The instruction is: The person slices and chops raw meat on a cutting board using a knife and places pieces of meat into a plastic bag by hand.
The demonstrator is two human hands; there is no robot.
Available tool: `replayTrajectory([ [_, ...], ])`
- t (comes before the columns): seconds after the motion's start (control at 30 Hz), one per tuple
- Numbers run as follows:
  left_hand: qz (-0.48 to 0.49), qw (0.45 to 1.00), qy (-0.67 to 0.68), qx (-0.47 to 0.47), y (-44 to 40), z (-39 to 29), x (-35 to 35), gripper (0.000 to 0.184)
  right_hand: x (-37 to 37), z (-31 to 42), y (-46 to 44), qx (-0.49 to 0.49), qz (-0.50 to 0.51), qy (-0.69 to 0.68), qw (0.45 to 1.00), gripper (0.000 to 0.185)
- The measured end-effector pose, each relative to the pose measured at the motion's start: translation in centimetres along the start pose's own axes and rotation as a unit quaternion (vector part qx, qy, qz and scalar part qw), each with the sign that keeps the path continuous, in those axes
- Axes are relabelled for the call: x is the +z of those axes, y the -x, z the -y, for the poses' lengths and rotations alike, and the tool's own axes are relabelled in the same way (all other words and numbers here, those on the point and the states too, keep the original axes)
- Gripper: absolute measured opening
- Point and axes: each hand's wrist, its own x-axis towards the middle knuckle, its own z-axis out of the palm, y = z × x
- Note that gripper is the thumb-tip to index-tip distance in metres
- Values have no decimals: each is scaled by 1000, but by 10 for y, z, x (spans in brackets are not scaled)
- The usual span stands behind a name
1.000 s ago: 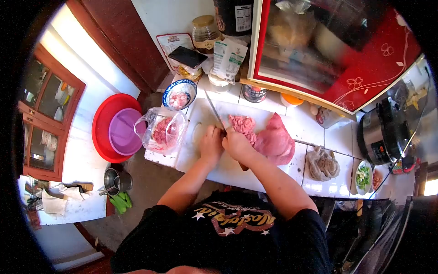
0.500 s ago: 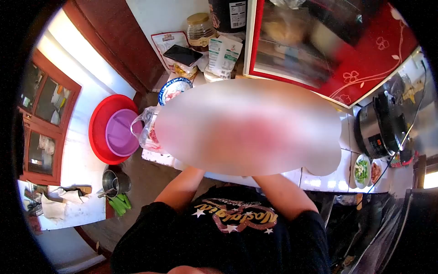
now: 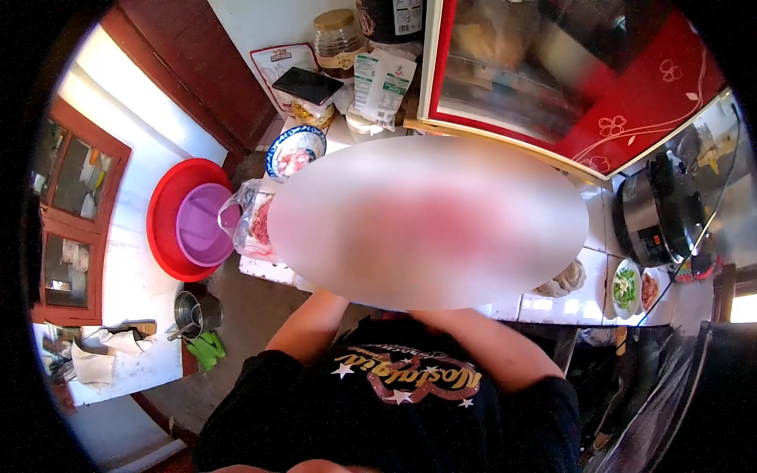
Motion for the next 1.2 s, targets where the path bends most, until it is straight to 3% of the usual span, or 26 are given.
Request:
replayTrajectory([
  [0.07, 8, 1000, 3, 14, -1, -2, -6, 17, 1, -5, -35, 69, 85, -89, 990, 22],
  [0.2, 22, 999, 30, 32, -2, -4, -12, 21, -64, 100, -25, -103, -85, -102, 986, 19],
  [0.23, 17, 999, 35, 30, -2, 2, -4, 21, -73, 106, -10, -103, -85, -95, 986, 19],
  [0.33, 13, 959, 277, -66, 12, 10, 14, 22, -64, 81, 48, -26, -36, -98, 994, 18],
  [0.4, 1, 1000, -17, -21, 1, -5, -8, 22, -48, 60, 72, -163, -103, 12, 981, 29],
  [0.43, -1, 1000, -9, 1, 0, -7, -11, 18, -43, 57, 77, -116, -68, 42, 990, 26],
  [0.57, 5, 999, -29, -17, 1, -7, -7, 22, -29, 60, 28, -144, -125, 82, 978, 25],
  [0.7, 33, 999, -21, -4, -1, -8, -12, 21, -47, 82, -49, -126, -137, 64, 980, 26],
  [0.73, 38, 999, -22, 12, 0, -6, -12, 21, -58, 88, -50, -102, -106, 0, 989, 25],
  [0.8, 22, 999, -20, 23, -1, -4, -15, 19, -74, 94, -37, -81, -73, -56, 992, 24],
  [0.87, -82, 996, 42, -13, 0, -12, -13, 16, -84, 94, 3, -97, -80, -86, 988, 21],
  [1.03, -38, 999, -23, -10, 3, -9, -16, 15, -69, 74, 64, -113, -67, -63, 989, 17],
  [1.1, -37, 998, -48, -2, 3, -8, -15, 12, -51, 53, 73, -187, -128, 68, 972, 17],
  [1.2, -46, 994, -96, 7, 5, -4, -12, 16, -41, 49, 79, -178, -121, 94, 972, 18],
])
